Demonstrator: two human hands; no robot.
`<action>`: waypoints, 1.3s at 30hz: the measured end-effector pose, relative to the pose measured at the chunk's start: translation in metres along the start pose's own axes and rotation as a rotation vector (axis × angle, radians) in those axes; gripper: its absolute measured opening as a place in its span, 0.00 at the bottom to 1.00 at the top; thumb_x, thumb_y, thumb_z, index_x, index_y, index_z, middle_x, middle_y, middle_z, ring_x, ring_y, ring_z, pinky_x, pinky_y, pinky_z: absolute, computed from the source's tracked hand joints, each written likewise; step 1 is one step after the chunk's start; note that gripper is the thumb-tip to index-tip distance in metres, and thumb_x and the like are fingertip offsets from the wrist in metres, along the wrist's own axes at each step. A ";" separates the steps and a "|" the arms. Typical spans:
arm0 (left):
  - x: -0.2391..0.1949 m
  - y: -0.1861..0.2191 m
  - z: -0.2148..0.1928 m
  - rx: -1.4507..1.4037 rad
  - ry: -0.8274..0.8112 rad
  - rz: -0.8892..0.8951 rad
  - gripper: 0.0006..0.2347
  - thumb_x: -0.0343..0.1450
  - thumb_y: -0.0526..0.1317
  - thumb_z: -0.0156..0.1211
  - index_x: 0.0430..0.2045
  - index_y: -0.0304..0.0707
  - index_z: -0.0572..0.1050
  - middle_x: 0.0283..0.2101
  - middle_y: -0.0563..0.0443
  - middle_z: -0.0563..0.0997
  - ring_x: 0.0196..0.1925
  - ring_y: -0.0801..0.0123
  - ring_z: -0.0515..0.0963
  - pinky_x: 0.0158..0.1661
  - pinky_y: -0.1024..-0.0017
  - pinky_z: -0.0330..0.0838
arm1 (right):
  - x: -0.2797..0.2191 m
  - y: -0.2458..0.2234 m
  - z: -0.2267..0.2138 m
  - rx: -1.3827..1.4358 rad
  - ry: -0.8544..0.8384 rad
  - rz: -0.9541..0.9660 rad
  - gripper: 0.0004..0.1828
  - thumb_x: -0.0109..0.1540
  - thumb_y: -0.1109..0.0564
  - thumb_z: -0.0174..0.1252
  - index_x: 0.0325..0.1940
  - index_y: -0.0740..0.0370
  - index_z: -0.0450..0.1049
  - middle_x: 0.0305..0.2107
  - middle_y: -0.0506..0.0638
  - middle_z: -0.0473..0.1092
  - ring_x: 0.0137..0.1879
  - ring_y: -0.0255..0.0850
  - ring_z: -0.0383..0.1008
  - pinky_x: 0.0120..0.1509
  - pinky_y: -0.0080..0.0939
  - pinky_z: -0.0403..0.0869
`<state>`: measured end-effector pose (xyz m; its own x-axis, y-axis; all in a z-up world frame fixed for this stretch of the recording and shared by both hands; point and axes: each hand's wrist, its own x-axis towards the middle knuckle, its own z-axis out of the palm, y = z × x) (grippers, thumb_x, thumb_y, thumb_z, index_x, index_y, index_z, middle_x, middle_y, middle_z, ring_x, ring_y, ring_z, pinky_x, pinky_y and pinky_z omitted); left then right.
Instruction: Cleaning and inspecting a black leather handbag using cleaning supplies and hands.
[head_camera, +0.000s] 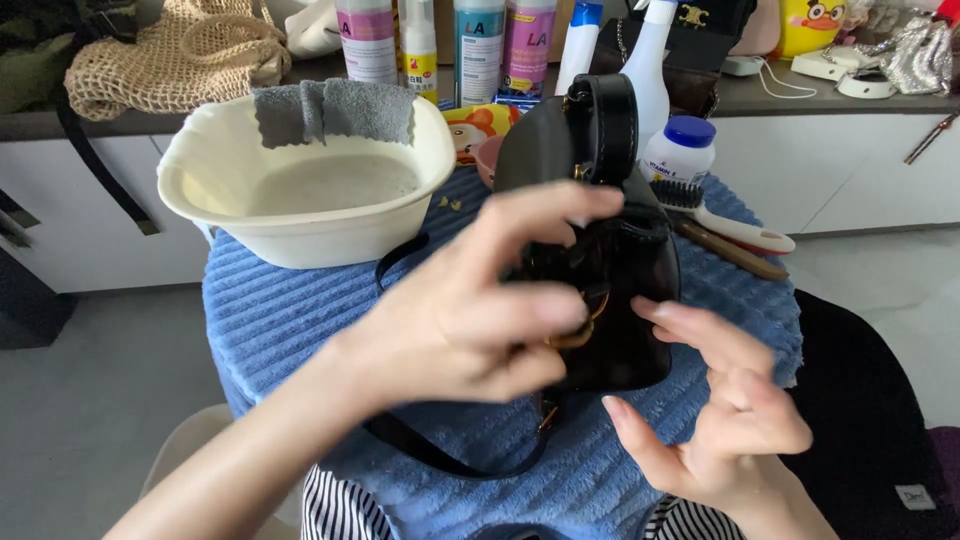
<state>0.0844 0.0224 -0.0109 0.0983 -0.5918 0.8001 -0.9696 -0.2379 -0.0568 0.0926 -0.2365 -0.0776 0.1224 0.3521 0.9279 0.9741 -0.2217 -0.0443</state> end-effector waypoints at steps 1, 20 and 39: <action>0.002 -0.003 -0.002 0.001 0.001 -0.001 0.26 0.82 0.31 0.54 0.70 0.60 0.48 0.74 0.30 0.55 0.82 0.31 0.65 0.74 0.46 0.82 | 0.003 0.001 0.000 0.001 -0.001 -0.001 0.39 0.59 0.63 0.60 0.60 0.51 0.38 0.58 0.79 0.55 0.57 0.69 0.78 0.55 0.52 0.82; 0.013 -0.011 0.014 -0.377 0.345 -0.084 0.33 0.72 0.19 0.45 0.66 0.57 0.43 0.63 0.27 0.64 0.60 0.50 0.74 0.44 0.72 0.79 | 0.006 -0.004 -0.028 -0.502 -0.329 -0.202 0.16 0.64 0.50 0.60 0.45 0.57 0.61 0.55 0.56 0.76 0.63 0.48 0.75 0.66 0.50 0.75; 0.005 -0.004 0.011 -0.489 0.371 -0.212 0.33 0.73 0.17 0.44 0.65 0.57 0.42 0.61 0.27 0.66 0.43 0.53 0.84 0.40 0.75 0.71 | 0.047 -0.017 -0.031 -0.656 -0.397 -0.319 0.19 0.67 0.47 0.49 0.53 0.51 0.82 0.49 0.37 0.79 0.59 0.26 0.75 0.59 0.38 0.58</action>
<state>0.0916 0.0116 -0.0134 0.2998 -0.2440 0.9223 -0.9363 0.1099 0.3335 0.0759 -0.2447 -0.0213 0.0371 0.7555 0.6541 0.6800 -0.4987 0.5374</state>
